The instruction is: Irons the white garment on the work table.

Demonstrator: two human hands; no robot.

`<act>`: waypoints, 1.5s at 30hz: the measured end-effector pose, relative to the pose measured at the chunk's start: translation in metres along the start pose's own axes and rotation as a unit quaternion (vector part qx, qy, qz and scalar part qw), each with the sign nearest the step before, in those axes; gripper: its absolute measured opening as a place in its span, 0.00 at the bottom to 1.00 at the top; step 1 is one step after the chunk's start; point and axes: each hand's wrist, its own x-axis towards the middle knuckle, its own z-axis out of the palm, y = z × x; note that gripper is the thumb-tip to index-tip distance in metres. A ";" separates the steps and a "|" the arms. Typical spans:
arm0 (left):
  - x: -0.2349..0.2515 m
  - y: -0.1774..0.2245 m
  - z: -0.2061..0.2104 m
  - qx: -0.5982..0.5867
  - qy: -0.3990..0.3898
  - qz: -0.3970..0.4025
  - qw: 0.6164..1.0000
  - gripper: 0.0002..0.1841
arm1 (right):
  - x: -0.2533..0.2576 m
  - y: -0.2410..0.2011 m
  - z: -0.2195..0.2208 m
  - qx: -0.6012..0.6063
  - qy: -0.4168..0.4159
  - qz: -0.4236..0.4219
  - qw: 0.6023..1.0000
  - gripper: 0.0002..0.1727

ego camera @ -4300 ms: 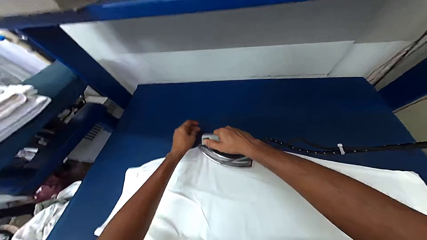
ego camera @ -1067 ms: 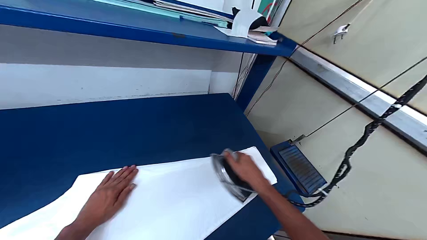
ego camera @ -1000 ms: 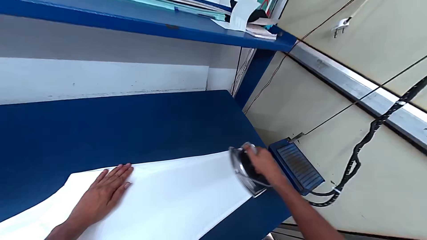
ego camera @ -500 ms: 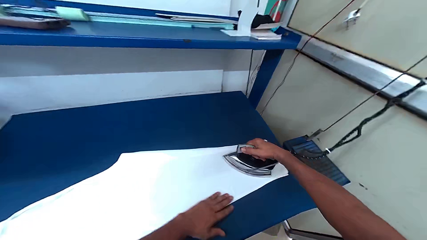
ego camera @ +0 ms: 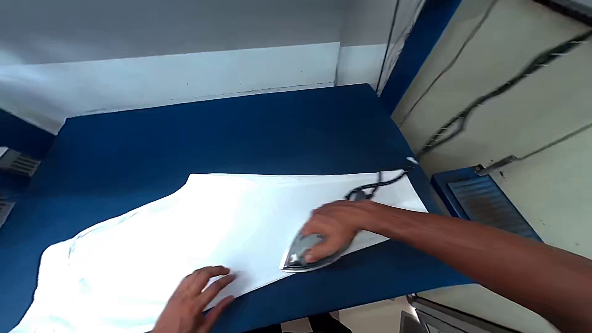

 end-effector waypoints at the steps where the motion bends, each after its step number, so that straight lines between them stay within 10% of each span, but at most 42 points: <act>1: -0.025 -0.014 -0.008 0.014 -0.042 -0.020 0.999 0.18 | -0.023 0.011 0.008 -0.013 0.018 -0.009 1.000 0.26; 10: -0.088 -0.037 -0.016 0.089 -0.021 -0.049 0.995 0.17 | -0.109 0.072 0.022 -0.056 0.126 0.086 0.987 0.32; 18: -0.112 -0.042 -0.049 0.110 -0.094 -0.120 0.982 0.09 | 0.057 -0.023 0.012 -0.010 0.045 0.083 0.995 0.37; 26: -0.142 -0.086 -0.103 0.051 -0.199 -0.379 0.903 0.30 | 0.258 -0.168 0.008 0.066 0.057 0.137 0.987 0.35; 31: -0.110 -0.141 -0.145 0.086 0.003 -0.524 0.847 0.20 | 0.284 -0.175 0.002 0.079 0.005 0.076 0.994 0.39; 37: -0.094 -0.213 -0.132 0.048 0.042 -0.697 0.715 0.35 | 0.185 -0.091 0.002 0.048 0.053 0.186 0.980 0.42; 45: -0.094 -0.213 -0.137 0.093 0.156 -0.605 0.776 0.18 | 0.244 -0.090 -0.015 0.222 0.014 0.177 0.959 0.36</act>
